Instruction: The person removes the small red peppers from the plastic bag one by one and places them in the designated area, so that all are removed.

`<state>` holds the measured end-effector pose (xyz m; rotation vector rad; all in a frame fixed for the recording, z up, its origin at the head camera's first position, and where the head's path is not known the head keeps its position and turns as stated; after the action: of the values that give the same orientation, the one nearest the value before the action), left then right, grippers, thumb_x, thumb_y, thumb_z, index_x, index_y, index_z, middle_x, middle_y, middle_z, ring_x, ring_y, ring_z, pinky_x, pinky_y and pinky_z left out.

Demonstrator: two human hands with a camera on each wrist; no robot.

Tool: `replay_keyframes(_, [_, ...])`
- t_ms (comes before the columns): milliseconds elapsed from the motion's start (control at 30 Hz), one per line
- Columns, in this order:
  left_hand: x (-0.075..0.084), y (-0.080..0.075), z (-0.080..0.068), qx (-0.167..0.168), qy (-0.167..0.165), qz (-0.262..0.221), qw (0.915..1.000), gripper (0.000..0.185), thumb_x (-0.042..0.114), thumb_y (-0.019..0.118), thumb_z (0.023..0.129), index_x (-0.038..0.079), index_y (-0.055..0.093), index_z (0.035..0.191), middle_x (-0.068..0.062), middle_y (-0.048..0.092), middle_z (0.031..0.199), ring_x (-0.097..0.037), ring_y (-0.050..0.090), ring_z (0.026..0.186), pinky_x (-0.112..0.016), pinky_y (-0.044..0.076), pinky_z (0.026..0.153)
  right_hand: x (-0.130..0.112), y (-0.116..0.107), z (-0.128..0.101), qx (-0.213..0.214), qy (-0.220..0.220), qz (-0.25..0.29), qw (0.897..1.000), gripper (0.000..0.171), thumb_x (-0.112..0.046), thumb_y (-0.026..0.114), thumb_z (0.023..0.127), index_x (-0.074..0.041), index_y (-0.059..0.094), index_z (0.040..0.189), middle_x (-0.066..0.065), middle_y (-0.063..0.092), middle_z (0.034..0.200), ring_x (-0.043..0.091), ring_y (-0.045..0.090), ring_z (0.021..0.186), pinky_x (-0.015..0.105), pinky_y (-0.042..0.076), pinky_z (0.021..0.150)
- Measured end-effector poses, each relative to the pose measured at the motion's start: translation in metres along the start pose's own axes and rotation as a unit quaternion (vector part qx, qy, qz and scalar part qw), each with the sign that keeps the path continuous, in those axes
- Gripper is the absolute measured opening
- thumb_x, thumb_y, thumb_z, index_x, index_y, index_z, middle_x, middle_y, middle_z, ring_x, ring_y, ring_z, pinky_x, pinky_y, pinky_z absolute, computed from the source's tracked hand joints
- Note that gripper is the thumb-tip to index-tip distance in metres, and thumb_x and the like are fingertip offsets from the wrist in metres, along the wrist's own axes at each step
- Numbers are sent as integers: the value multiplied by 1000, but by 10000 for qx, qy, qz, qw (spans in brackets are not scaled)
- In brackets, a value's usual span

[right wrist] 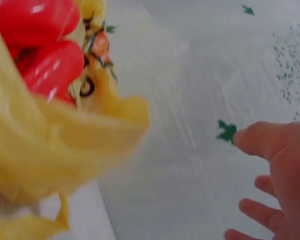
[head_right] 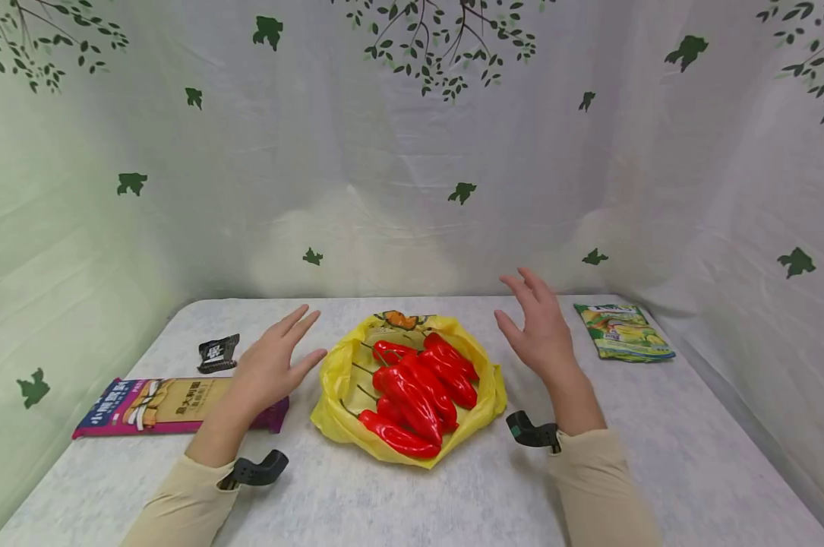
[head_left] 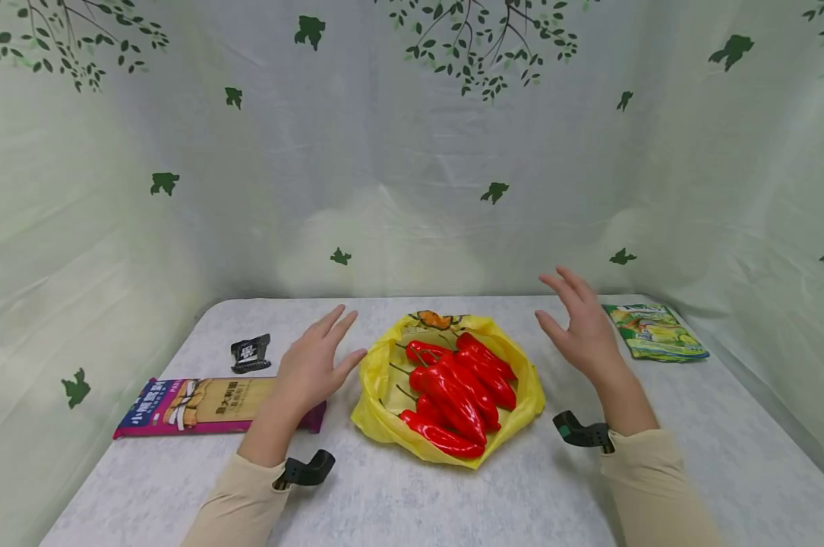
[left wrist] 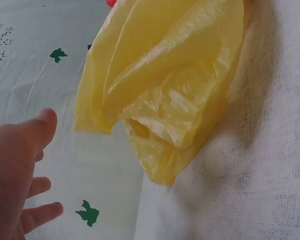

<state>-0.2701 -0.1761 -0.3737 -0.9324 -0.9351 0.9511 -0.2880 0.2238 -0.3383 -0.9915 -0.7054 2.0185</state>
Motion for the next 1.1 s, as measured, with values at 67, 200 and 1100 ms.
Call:
replay_keyframes(67, [0,1,-1,17,-73,-302,9995,70,46,61,97,20,35,156,-11,33,162,-38,40,144,-61,44,106,-7,2,1,34,17,223,9997,53,-13,67,94,-12,50,144,18,34,159,42,36,142,64,43,105])
replay_keyframes(200, [-1,5,-1,83,-127,-1123,9936,64,39,63,97,17,40,153,-13,41,158,-37,44,141,-59,43,109,-24,6,1,19,-39,465,9989,52,-12,68,93,-12,51,143,17,36,157,38,43,136,57,53,96])
replay_keyframes(1100, [12,33,0,-1198,-1630,-4838,8515,45,32,61,100,30,53,144,-4,44,156,-29,57,129,-35,58,92,-95,56,-18,-1998,668,1839,9601,45,-16,68,93,-15,57,137,9,62,133,24,62,105,33,60,78])
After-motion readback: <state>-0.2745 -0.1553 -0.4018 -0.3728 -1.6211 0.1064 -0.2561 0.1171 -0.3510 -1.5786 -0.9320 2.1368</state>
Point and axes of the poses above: each hand's wrist, its own z-axis towards the middle knuckle, its own y-axis out of the palm, x = y × z, the point moved 3 cm from there along z, towards the middle knuckle
